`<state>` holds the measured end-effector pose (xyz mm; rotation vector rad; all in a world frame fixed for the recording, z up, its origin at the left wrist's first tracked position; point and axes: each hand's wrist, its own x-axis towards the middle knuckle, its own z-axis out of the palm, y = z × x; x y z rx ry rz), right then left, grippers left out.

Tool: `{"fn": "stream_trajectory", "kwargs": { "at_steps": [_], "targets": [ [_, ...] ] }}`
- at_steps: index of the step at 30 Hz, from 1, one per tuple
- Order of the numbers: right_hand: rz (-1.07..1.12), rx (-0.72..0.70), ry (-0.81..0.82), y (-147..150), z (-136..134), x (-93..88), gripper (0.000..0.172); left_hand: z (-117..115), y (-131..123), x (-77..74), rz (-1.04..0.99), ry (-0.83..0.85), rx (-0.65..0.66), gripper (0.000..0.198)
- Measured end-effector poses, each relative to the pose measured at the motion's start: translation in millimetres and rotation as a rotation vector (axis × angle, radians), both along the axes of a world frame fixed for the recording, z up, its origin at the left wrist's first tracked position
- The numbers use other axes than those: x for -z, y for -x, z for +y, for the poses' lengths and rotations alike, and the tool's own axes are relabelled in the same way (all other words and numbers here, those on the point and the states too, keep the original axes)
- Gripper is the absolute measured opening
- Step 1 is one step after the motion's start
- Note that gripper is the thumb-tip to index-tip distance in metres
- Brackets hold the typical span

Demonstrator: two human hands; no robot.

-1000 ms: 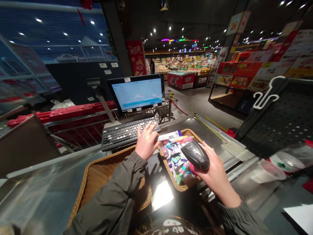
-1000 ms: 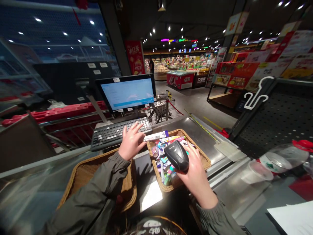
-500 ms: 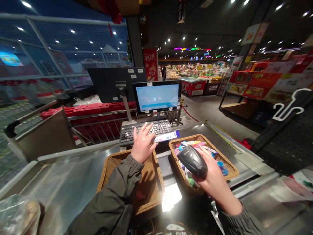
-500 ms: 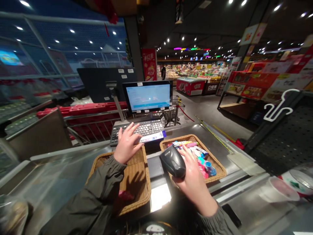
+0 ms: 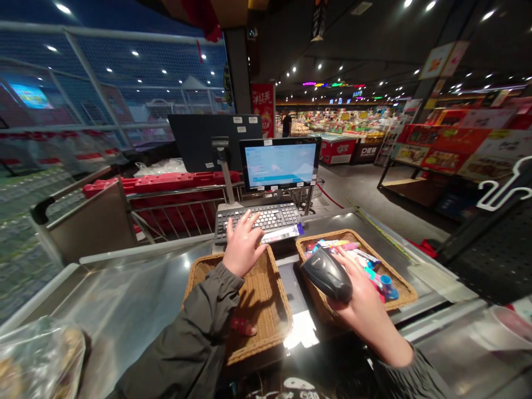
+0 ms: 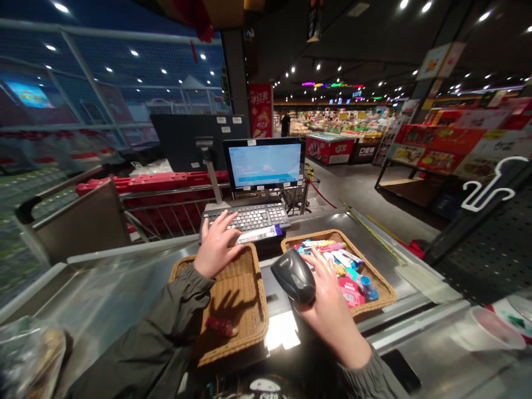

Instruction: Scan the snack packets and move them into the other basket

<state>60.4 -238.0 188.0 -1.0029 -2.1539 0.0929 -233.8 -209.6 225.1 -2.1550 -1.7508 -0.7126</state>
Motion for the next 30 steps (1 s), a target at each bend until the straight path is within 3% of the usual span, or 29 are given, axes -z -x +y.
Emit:
{"fn": "stream_trajectory", "kwargs": {
  "at_steps": [8, 22, 30],
  "targets": [
    [-0.028, -0.025, 0.025, 12, 1, 2.6, 0.066, -13, 20, 4.0, 0.001, 0.006, -0.042, 0.009],
    [-0.056, -0.175, 0.024, 45, 1, 4.8, 0.043, -54, 68, 25.1, -0.007, 0.082, -0.17, 0.01],
    [-0.071, -0.229, 0.033, 56, -3, 5.7, 0.043, -70, 84, 43.4, -0.01, 0.168, -0.193, 0.009]
  ]
}}
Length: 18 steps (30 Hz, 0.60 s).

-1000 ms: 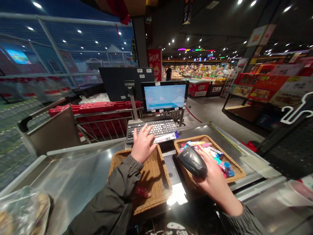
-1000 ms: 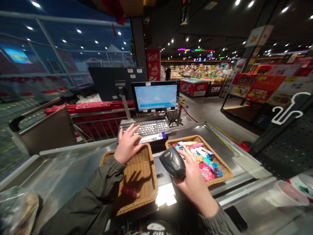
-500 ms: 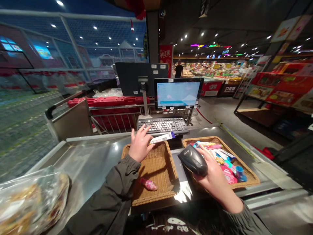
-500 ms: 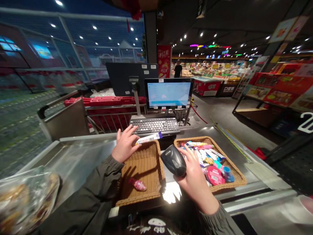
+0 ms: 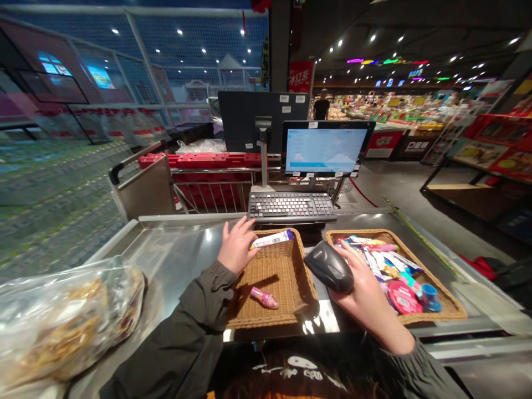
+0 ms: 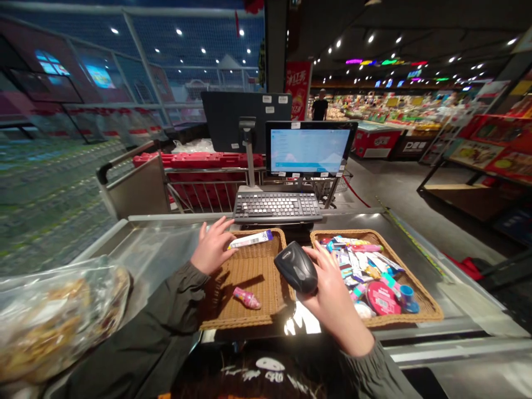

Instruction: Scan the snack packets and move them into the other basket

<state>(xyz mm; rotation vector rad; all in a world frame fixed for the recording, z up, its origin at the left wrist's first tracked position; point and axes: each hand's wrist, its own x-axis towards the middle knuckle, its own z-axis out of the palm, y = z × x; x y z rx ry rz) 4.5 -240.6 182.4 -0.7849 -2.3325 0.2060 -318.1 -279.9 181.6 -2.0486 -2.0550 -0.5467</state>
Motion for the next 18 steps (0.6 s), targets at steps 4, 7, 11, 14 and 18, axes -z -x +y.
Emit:
{"fn": "stream_trajectory", "kwargs": {
  "at_steps": [4, 7, 11, 14, 18],
  "targets": [
    [-0.029, -0.013, 0.013, 5, -2, 0.2, 0.045, -6, 4, 6.1, -0.009, 0.05, -0.004, 0.011],
    [-0.05, -0.021, 0.044, 8, -4, 2.7, 0.048, -12, 6, 12.4, -0.007, 0.101, -0.007, 0.012],
    [-0.063, -0.038, 0.083, 10, -6, 5.8, 0.046, -21, 8, 25.3, 0.007, 0.193, 0.008, 0.012],
    [-0.076, -0.055, 0.089, 13, -7, 5.4, 0.043, -27, 8, 36.8, -0.003, 0.289, 0.036, 0.012],
    [-0.091, -0.066, 0.089, 16, -9, 3.5, 0.042, -34, 6, 52.2, -0.019, 0.418, 0.076, 0.011]
  ]
}}
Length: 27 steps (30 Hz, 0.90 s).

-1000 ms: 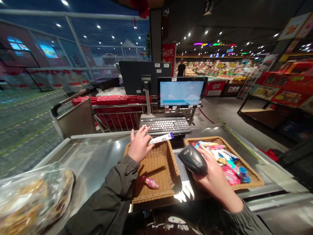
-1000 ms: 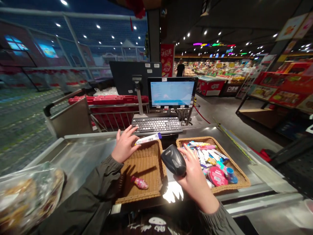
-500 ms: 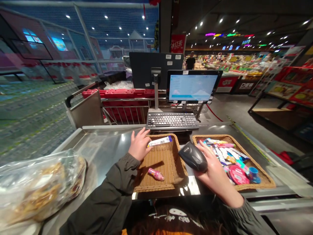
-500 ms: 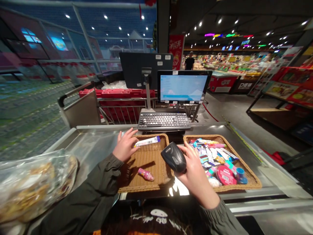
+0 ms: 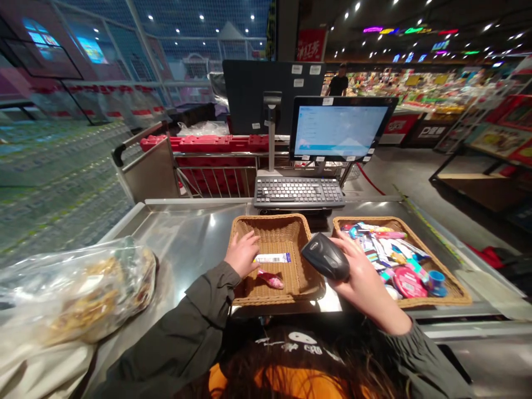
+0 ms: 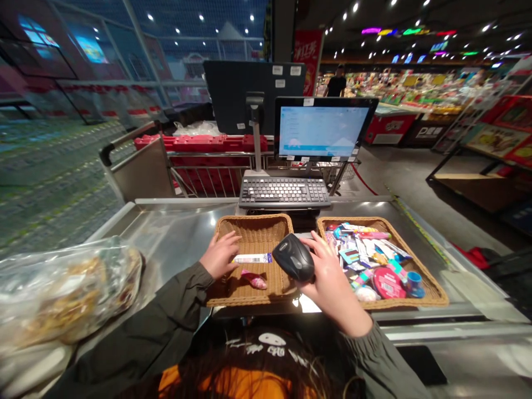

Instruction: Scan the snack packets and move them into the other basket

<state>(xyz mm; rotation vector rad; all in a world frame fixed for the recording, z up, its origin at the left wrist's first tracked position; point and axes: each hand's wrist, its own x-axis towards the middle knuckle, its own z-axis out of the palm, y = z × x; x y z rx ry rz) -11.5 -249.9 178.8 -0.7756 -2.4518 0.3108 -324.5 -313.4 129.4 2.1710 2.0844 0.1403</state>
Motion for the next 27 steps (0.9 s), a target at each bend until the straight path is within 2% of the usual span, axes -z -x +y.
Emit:
{"fn": "stream_trajectory", "kwargs": {
  "at_steps": [6, 11, 18, 23, 27],
  "targets": [
    [-0.029, -0.009, 0.035, 3, -3, 0.9, 0.044, -6, -5, 21.4, 0.001, 0.127, 0.059, 0.013],
    [-0.106, -0.038, 0.112, 4, -4, 6.7, 0.046, -3, -9, 40.8, 0.028, 0.221, 0.107, 0.02],
    [-0.132, -0.08, 0.16, 0, -3, 13.4, 0.048, 4, -14, 72.3, 0.095, 0.395, 0.216, 0.045],
    [-0.125, -0.061, 0.176, -6, -2, 15.0, 0.045, 2, -18, 77.9, 0.122, 0.44, 0.216, 0.045],
    [-0.09, -0.05, 0.181, -14, -1, 13.9, 0.045, -4, -19, 69.4, 0.147, 0.459, 0.229, 0.038]
  ]
}}
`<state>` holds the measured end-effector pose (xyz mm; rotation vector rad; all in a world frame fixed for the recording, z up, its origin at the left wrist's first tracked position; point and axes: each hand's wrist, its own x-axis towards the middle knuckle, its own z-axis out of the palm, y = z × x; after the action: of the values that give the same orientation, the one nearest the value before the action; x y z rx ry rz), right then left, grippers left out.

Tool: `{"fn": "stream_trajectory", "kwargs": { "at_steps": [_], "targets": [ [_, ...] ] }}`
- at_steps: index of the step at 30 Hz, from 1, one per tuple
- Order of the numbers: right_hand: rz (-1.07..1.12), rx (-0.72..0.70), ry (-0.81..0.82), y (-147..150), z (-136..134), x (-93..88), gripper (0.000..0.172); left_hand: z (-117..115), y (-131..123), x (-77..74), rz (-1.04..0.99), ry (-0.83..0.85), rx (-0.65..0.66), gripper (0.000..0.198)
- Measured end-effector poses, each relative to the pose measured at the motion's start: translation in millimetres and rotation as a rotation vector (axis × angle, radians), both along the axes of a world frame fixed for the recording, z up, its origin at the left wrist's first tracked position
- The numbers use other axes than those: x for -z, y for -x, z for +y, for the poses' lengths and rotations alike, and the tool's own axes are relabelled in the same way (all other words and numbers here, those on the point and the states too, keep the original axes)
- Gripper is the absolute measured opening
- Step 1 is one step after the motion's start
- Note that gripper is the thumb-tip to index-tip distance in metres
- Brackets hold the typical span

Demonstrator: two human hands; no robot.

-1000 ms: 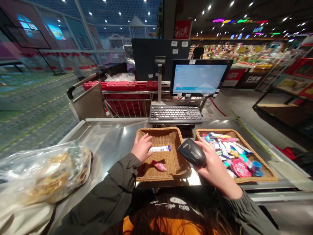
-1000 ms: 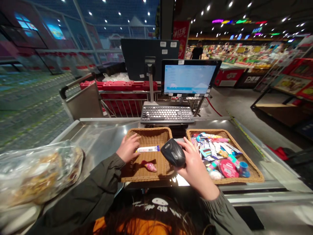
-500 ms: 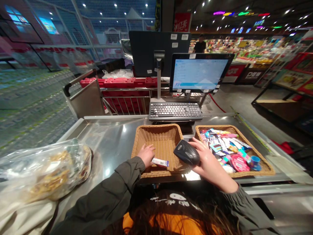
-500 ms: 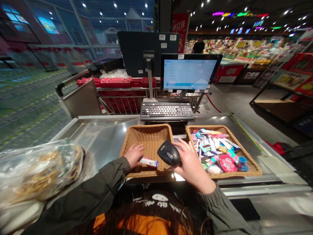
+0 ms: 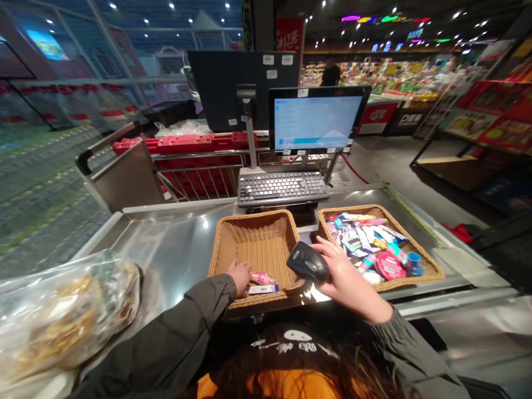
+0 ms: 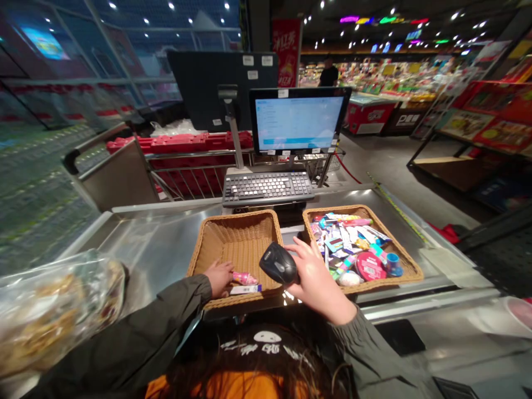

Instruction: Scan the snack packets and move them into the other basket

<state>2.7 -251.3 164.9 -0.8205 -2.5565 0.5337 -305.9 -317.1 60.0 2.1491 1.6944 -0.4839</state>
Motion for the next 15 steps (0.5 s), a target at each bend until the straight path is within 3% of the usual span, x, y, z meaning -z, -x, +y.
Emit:
{"fn": "stream_trajectory", "kwargs": {
  "at_steps": [3, 7, 11, 15],
  "targets": [
    [0.021, 0.036, 0.005, -13, 1, -0.8, 0.047, -1, -4, -19.4, 0.005, -0.03, 0.024, 0.037],
    [0.039, 0.163, 0.013, -41, 4, 3.7, 0.053, 13, -19, -62.3, -0.076, -0.149, 0.128, 0.043],
    [0.018, 0.319, -0.035, -78, 9, 10.8, 0.054, 50, -55, -100.4, -0.185, -0.356, 0.204, 0.041],
    [0.054, 0.433, -0.125, -117, 14, 14.8, 0.047, 95, -112, -112.0, -0.283, -0.449, 0.224, 0.041]
  ]
}}
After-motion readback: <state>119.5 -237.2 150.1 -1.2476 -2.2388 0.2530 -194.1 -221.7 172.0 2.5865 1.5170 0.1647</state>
